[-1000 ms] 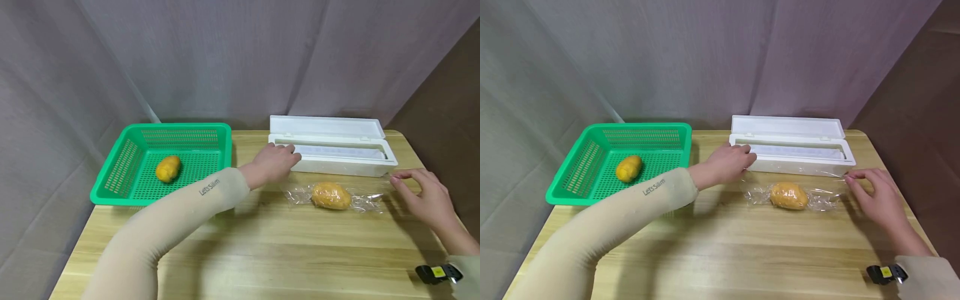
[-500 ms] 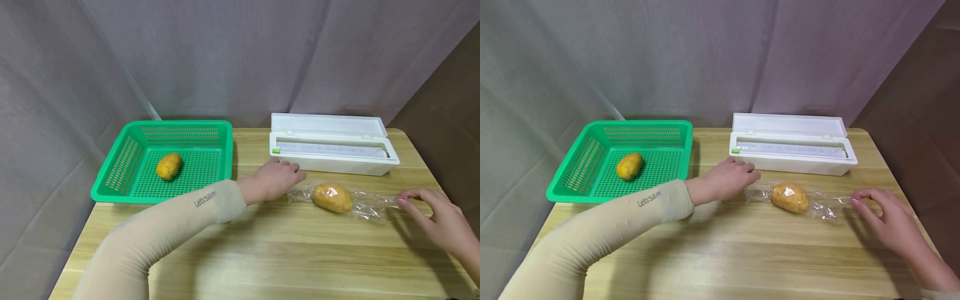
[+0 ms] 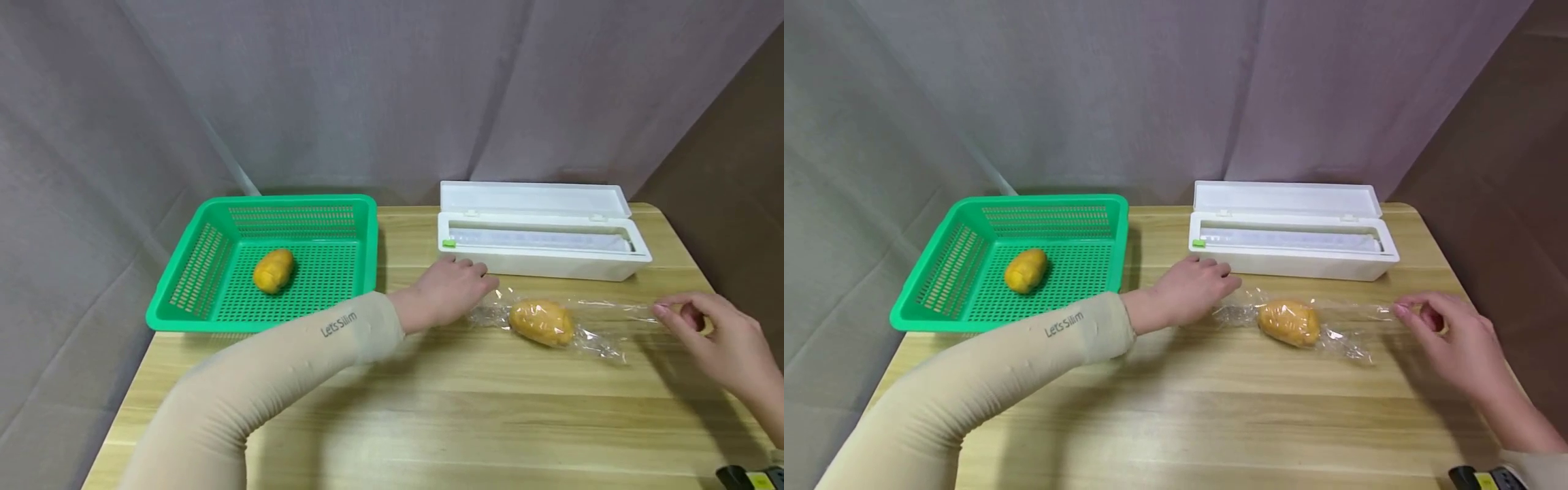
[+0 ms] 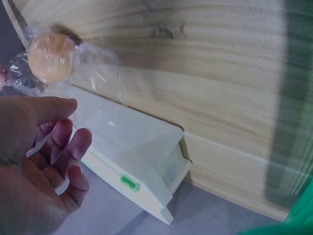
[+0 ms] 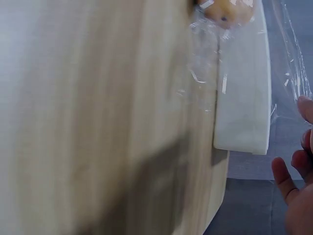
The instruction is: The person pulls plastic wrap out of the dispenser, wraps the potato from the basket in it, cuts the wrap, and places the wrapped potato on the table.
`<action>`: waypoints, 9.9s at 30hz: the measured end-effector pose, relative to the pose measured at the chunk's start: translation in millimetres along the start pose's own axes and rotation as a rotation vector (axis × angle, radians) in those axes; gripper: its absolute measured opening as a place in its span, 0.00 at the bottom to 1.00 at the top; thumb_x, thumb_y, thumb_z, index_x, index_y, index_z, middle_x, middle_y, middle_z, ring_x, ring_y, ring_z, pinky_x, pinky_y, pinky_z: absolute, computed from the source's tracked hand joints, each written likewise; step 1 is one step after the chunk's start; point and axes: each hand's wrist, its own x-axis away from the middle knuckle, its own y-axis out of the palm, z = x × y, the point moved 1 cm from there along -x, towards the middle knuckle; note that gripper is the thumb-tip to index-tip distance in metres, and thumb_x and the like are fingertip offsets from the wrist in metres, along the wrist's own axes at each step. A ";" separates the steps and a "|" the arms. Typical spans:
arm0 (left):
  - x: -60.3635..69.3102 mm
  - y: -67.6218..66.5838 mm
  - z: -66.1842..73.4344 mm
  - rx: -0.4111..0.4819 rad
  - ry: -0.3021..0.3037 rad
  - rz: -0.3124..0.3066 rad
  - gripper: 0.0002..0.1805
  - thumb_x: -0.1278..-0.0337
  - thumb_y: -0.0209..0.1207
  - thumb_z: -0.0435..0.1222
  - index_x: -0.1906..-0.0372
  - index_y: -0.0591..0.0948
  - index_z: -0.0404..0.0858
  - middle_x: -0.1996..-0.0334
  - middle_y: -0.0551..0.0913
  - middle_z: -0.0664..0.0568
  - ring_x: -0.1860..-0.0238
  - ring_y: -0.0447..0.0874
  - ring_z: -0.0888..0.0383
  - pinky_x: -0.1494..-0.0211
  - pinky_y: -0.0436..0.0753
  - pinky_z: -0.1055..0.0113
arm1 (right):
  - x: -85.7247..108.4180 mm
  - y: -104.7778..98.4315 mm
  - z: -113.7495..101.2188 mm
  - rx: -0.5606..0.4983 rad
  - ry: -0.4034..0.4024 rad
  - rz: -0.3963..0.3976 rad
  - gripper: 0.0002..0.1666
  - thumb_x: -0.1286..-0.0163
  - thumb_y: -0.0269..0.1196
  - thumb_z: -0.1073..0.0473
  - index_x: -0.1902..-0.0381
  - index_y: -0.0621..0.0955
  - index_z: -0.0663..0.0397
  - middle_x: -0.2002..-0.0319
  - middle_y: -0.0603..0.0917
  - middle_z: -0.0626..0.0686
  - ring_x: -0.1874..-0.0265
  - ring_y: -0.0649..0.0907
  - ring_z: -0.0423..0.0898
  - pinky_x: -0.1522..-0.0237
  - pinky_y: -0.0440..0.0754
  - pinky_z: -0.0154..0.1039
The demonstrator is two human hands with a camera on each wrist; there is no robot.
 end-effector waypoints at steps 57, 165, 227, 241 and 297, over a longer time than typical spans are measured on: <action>10.2 16.8 24.9 -0.421 0.218 -0.032 0.17 0.16 0.51 0.38 0.35 0.81 0.56 0.45 0.83 0.62 0.51 0.82 0.64 0.52 0.76 0.70 | 41.6 14.9 2.3 0.130 -0.115 -0.292 0.16 0.42 0.81 0.59 0.55 0.92 0.41 0.52 0.90 0.55 0.47 0.72 0.21 0.44 0.61 0.14; 11.9 54.0 48.6 0.964 -0.469 0.090 0.25 0.32 0.67 0.55 0.44 0.78 0.41 0.60 0.82 0.58 0.63 0.78 0.67 0.60 0.76 0.76 | -41.4 106.7 -87.6 -0.102 -0.497 -0.228 0.25 0.39 0.75 0.64 0.42 0.88 0.56 0.44 0.89 0.58 0.41 0.81 0.64 0.15 0.49 0.50; 83.7 67.3 61.4 0.394 -0.072 0.372 0.22 0.21 0.61 0.48 0.30 0.81 0.47 0.33 0.81 0.50 0.35 0.81 0.56 0.29 0.76 0.67 | -55.7 141.5 -82.7 -0.901 0.303 -0.713 0.33 0.11 0.49 0.54 0.23 0.61 0.76 0.33 0.76 0.74 0.45 0.87 0.37 0.40 0.81 0.30; 78.0 71.2 62.0 0.323 -0.038 0.381 0.25 0.21 0.59 0.47 0.26 0.76 0.48 0.34 0.79 0.48 0.35 0.81 0.53 0.33 0.81 0.66 | -59.2 147.6 -101.4 -0.859 0.262 -0.660 0.35 0.16 0.59 0.58 0.19 0.62 0.65 0.35 0.81 0.67 0.44 0.85 0.34 0.43 0.83 0.32; 79.1 73.8 59.5 0.247 -0.067 0.371 0.28 0.22 0.51 0.44 0.21 0.74 0.49 0.45 0.80 0.54 0.55 0.79 0.59 0.56 0.80 0.68 | -3.6 127.4 -117.4 -0.069 -0.525 -0.491 0.41 0.22 0.62 0.61 0.16 0.63 0.55 0.18 0.65 0.59 0.20 0.65 0.53 0.20 0.43 0.26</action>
